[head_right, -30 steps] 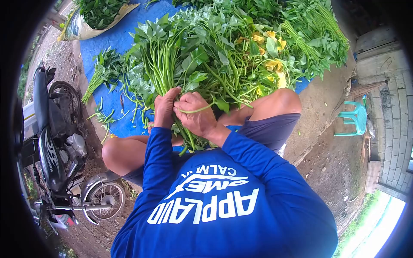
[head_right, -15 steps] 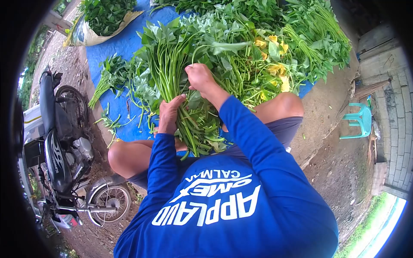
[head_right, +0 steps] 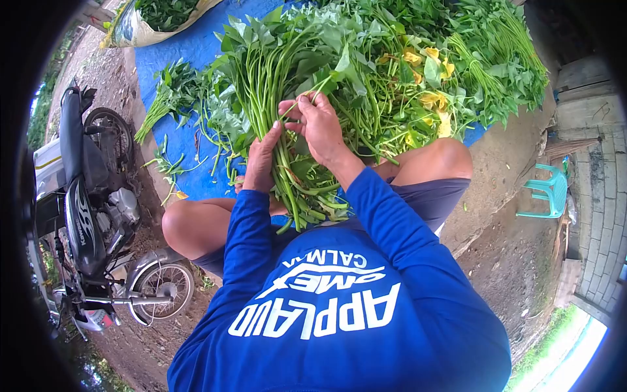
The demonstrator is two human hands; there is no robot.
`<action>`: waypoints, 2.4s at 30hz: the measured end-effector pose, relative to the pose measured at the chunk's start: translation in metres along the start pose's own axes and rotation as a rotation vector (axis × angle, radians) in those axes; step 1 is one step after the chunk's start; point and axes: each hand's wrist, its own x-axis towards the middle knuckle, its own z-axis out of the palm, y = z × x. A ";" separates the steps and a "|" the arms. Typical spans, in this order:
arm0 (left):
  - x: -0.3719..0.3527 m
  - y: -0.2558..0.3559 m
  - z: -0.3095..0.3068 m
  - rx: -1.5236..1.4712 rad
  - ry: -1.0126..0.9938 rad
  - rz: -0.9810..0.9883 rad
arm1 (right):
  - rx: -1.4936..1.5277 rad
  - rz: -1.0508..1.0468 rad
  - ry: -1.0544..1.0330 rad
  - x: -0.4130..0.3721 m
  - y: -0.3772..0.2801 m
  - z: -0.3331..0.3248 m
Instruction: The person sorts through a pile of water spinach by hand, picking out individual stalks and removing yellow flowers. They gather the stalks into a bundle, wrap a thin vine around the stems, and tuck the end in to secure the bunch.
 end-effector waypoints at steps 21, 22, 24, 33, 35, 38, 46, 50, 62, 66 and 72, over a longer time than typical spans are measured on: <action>0.020 -0.007 0.002 0.117 0.169 0.004 | -0.092 -0.050 -0.223 -0.027 0.020 -0.020; 0.022 -0.007 0.002 0.088 0.189 0.041 | -0.138 -0.065 -0.226 -0.039 0.007 -0.013; 0.022 0.002 0.005 0.068 0.178 0.036 | -0.137 -0.062 -0.147 -0.048 -0.020 -0.017; 0.012 0.013 0.010 0.069 0.173 0.074 | -1.728 -0.268 0.886 -0.040 -0.217 -0.168; 0.014 0.006 0.014 0.088 0.158 0.083 | -1.448 -0.265 0.554 -0.041 -0.177 -0.133; 0.014 -0.002 0.020 0.034 0.124 0.085 | -1.252 -0.304 -0.113 -0.055 -0.063 -0.043; 0.008 -0.013 0.008 0.020 0.146 0.084 | -0.893 0.030 -0.141 -0.019 0.021 -0.037; 0.004 -0.009 0.012 -0.003 0.120 0.107 | -0.759 0.117 -0.200 -0.018 0.013 -0.040; 0.015 -0.020 0.005 -0.123 0.069 0.010 | -0.727 0.058 -0.090 -0.025 0.015 -0.040; 0.003 -0.011 0.012 -0.187 0.025 -0.049 | -0.457 0.237 0.045 -0.034 0.015 -0.035; 0.008 -0.014 0.008 -0.066 0.092 0.015 | -1.031 -0.152 -0.289 -0.028 0.024 -0.042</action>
